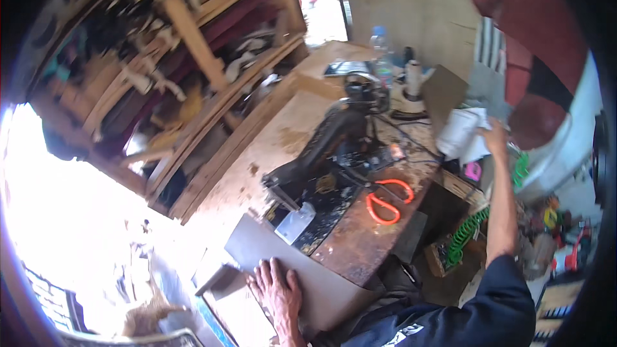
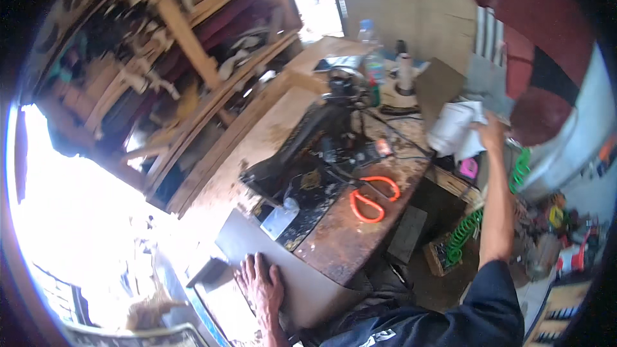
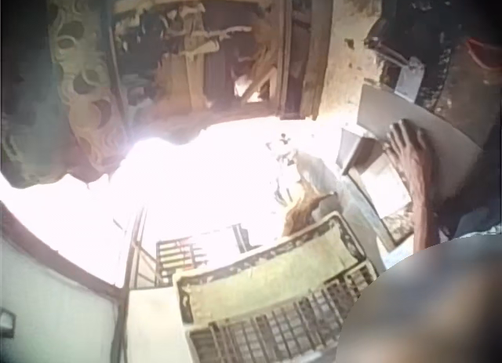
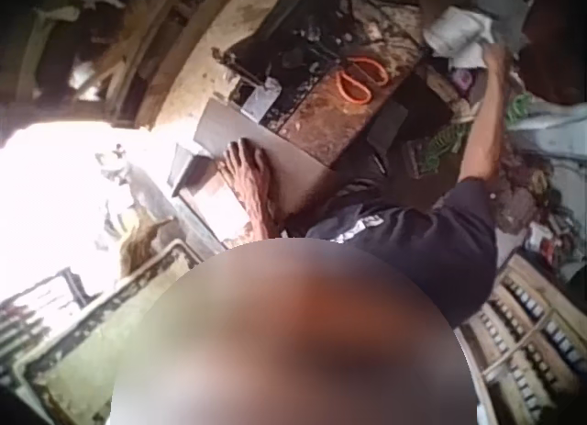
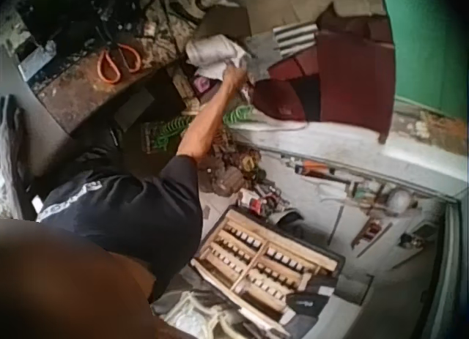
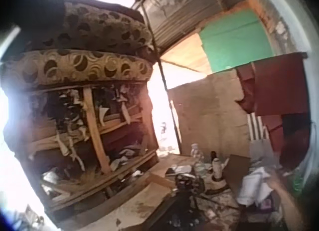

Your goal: The person cuts strips of fabric with shears and aligns them on a work surface next to a sewing machine, handling multiple pieces of fabric and patterned paper one at a time.

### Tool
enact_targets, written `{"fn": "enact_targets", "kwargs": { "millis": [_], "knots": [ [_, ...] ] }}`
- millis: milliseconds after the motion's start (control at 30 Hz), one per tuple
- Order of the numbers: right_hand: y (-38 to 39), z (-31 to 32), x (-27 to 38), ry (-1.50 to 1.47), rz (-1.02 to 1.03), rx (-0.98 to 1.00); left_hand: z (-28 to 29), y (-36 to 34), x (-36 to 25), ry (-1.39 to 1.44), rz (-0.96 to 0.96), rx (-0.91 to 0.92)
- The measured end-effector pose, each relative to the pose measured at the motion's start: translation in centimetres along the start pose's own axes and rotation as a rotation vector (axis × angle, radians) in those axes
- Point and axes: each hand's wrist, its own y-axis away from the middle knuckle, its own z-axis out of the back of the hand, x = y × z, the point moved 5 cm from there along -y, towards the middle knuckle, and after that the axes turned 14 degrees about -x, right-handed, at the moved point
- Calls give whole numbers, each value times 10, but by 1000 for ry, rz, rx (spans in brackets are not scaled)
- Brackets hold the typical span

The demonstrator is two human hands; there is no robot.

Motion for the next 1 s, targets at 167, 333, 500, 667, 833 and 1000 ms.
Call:
{"fn": "enact_targets", "kwargs": {
  "millis": [167, 333, 500, 667, 833, 1000],
  "knots": [
    [5, 112, 73, -64, 69, -432, 3, 4, 9, 73, 53, 19],
    [16, 150, 132, -244, 202, -528, 7, 3, 2, 36, -6, 16],
    [161, 154, 266, -1092, 181, 308, 31, 9, 1, 288, 124, -79],
    [315, 126, 376, -1176, 451, 958, 65, 16, -17, 1293, 532, 12],
    [396, 80, 415, -1260, 256, 1362, 71, 49, 53, 1274, 728, -185],
    [402, 48, 441, -1165, 623, 971, 79, 83, 129, 584, 824, -531]
  ]
}}
